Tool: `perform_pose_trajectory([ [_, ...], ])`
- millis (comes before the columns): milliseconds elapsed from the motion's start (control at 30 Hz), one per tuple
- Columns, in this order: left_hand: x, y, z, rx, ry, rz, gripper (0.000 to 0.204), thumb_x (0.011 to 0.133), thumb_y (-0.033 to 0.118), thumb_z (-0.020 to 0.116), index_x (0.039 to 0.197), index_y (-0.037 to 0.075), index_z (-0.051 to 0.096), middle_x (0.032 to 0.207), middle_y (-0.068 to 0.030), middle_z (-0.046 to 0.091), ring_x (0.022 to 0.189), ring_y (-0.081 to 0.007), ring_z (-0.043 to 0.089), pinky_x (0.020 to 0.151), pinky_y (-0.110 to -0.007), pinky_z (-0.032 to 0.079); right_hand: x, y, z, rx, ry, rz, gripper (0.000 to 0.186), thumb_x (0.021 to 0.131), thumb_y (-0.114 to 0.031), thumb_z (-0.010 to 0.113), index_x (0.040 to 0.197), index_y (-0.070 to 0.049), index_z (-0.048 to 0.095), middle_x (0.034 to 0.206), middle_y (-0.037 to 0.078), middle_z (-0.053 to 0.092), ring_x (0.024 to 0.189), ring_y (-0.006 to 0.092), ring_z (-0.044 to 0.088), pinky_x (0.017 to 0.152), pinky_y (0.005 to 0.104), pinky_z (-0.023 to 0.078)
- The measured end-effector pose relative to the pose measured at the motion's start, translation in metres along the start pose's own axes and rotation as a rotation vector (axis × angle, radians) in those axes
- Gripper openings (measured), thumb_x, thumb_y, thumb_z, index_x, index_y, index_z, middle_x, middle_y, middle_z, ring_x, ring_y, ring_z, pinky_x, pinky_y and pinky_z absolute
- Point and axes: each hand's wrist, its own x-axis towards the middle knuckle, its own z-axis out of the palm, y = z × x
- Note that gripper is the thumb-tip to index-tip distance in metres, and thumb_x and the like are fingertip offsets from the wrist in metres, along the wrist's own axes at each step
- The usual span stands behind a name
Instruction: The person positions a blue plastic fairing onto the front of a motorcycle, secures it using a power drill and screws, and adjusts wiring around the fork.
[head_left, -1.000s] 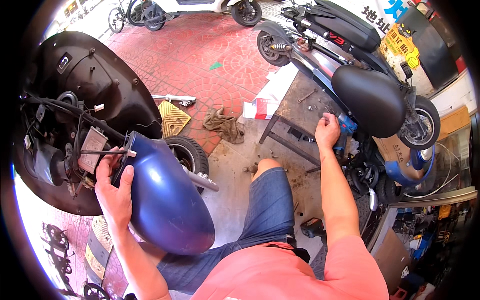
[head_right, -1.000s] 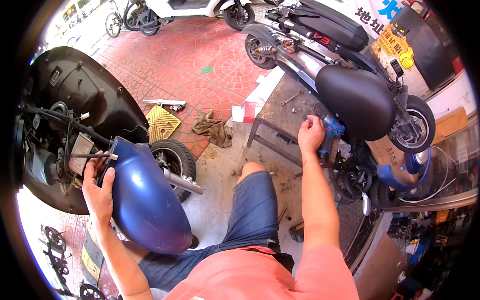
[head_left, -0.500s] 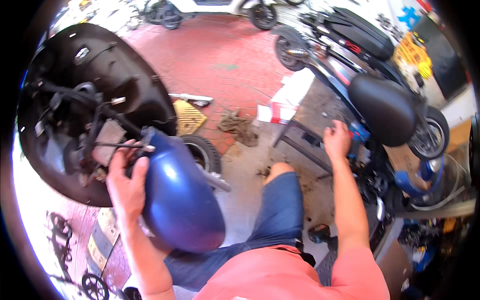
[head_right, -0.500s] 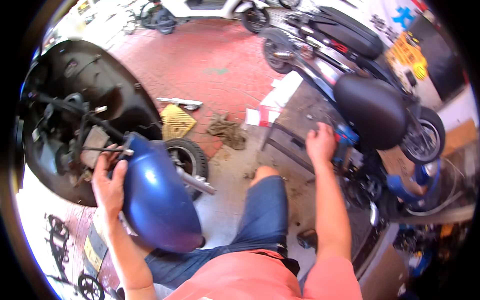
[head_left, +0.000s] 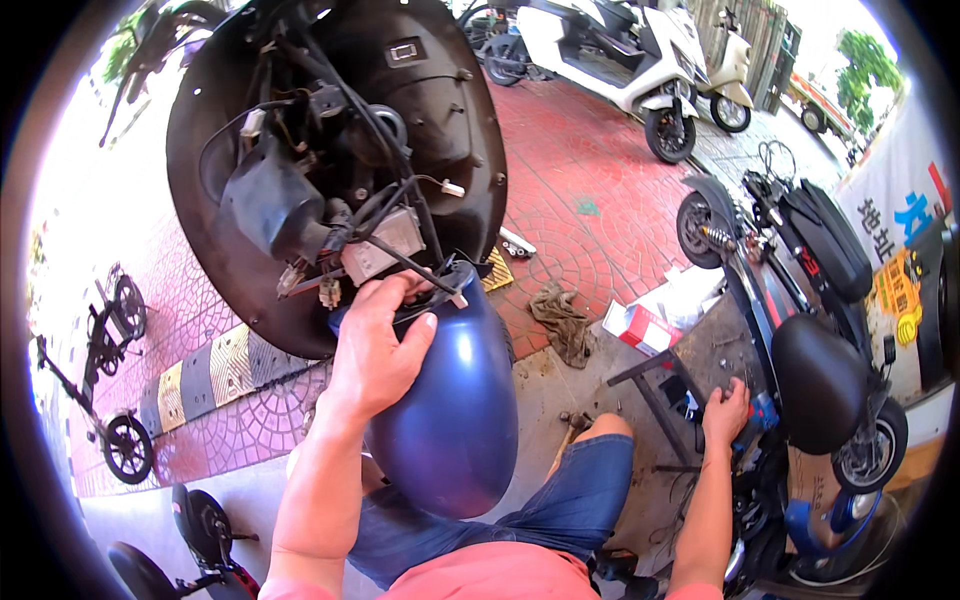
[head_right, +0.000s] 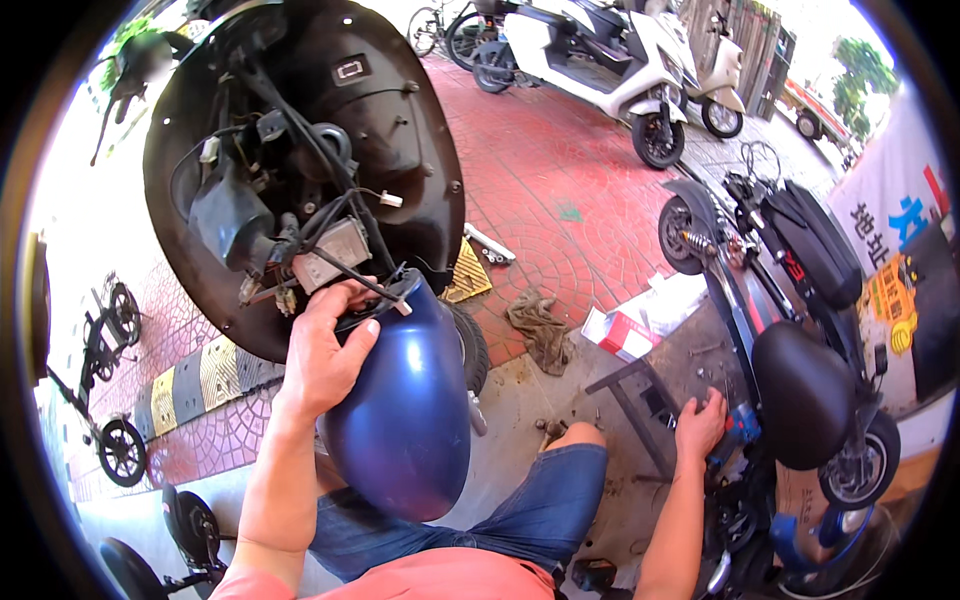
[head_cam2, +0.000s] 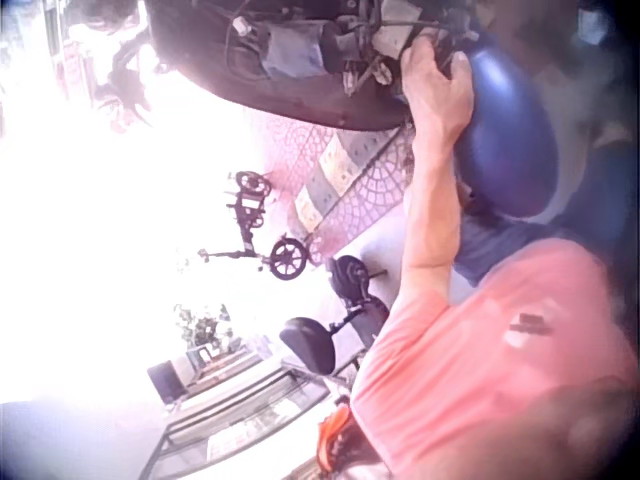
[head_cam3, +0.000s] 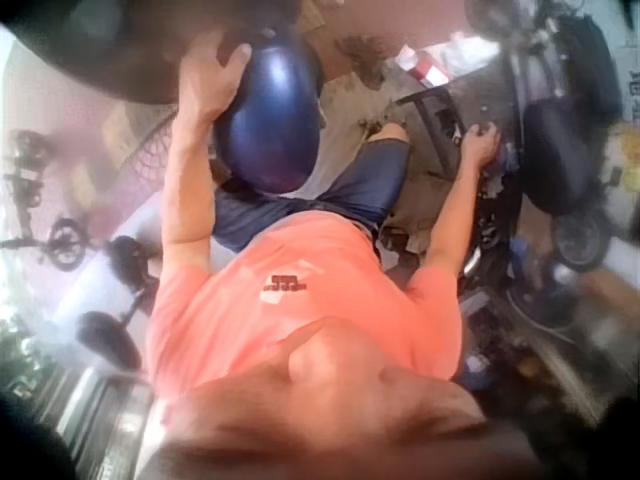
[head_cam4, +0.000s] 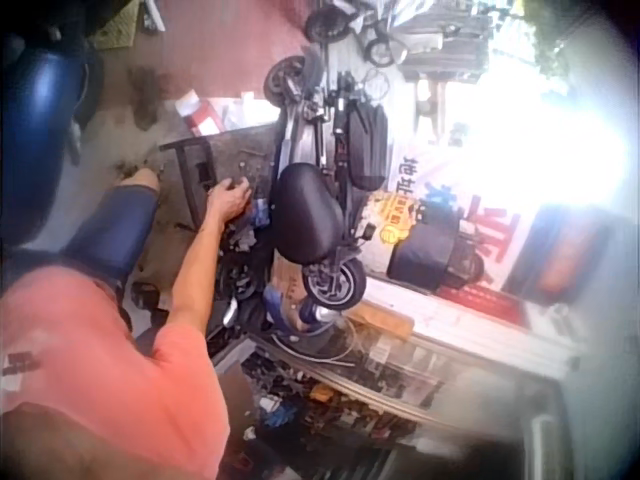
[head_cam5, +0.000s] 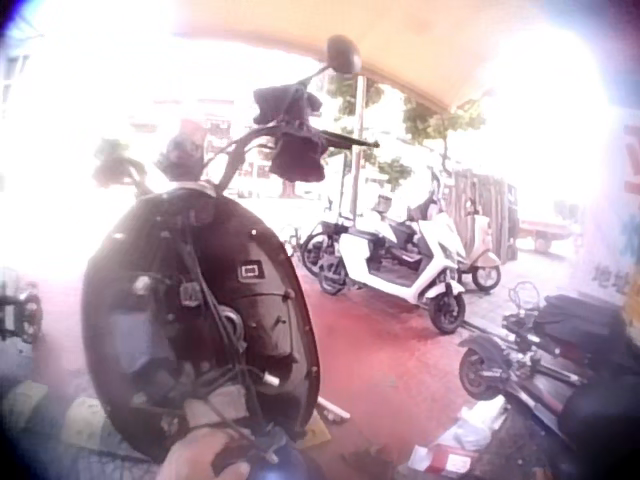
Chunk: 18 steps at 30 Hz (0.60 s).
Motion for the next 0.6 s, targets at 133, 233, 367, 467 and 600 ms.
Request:
perform_pose_trajectory([
  [133,0.003,0.003,0.005,0.0,0.021,0.007,0.044,0.093,0.005,0.075,0.135,-0.007,0.069,0.122,-0.0226,0.073,0.113,-0.034,0.074,0.106,-0.041,0.056,0.003,0.008,0.001,0.014,-0.006,-0.003,0.04,0.092,-0.008,0.077,0.13,-0.001,0.067,0.126,0.02,0.072,0.107,0.0365,0.076,0.094,0.0483,0.058],
  [233,0.001,0.003,0.001,0.02,0.018,0.021,0.046,0.092,0.007,0.076,0.135,-0.006,0.069,0.122,-0.0238,0.072,0.114,-0.0356,0.073,0.105,-0.043,0.057,0.004,0.01,0.003,0.032,-0.014,-0.002,0.04,0.091,-0.006,0.077,0.129,0.0,0.067,0.126,0.02,0.071,0.106,0.0361,0.076,0.094,0.0482,0.058],
  [367,-0.003,0.006,-0.007,0.005,0.032,0.04,0.044,0.093,0.012,0.077,0.132,-0.005,0.069,0.124,-0.0248,0.074,0.12,-0.0446,0.068,0.106,-0.051,0.054,0.0,0.007,0.002,0.034,-0.014,-0.019,0.039,0.092,-0.006,0.076,0.129,0.001,0.066,0.126,0.021,0.071,0.106,0.0357,0.076,0.095,0.0479,0.058],
  [467,-0.005,0.003,-0.011,0.05,0.041,0.131,0.044,0.093,0.013,0.078,0.132,-0.005,0.071,0.125,-0.0247,0.074,0.118,-0.0417,0.07,0.105,-0.047,0.056,-0.003,0.008,0.001,0.038,-0.019,-0.015,0.039,0.092,-0.005,0.076,0.129,0.002,0.066,0.127,0.021,0.071,0.107,0.0357,0.076,0.095,0.0475,0.059],
  [600,-0.005,0.008,-0.013,-0.006,0.028,0.143,0.041,0.091,0.011,0.079,0.129,-0.005,0.072,0.123,-0.0234,0.076,0.119,-0.0435,0.069,0.104,-0.05,0.055,-0.008,0.01,-0.002,0.043,-0.017,-0.004,0.04,0.092,-0.004,0.075,0.13,0.003,0.066,0.127,0.022,0.07,0.106,0.0364,0.076,0.094,0.0473,0.059],
])
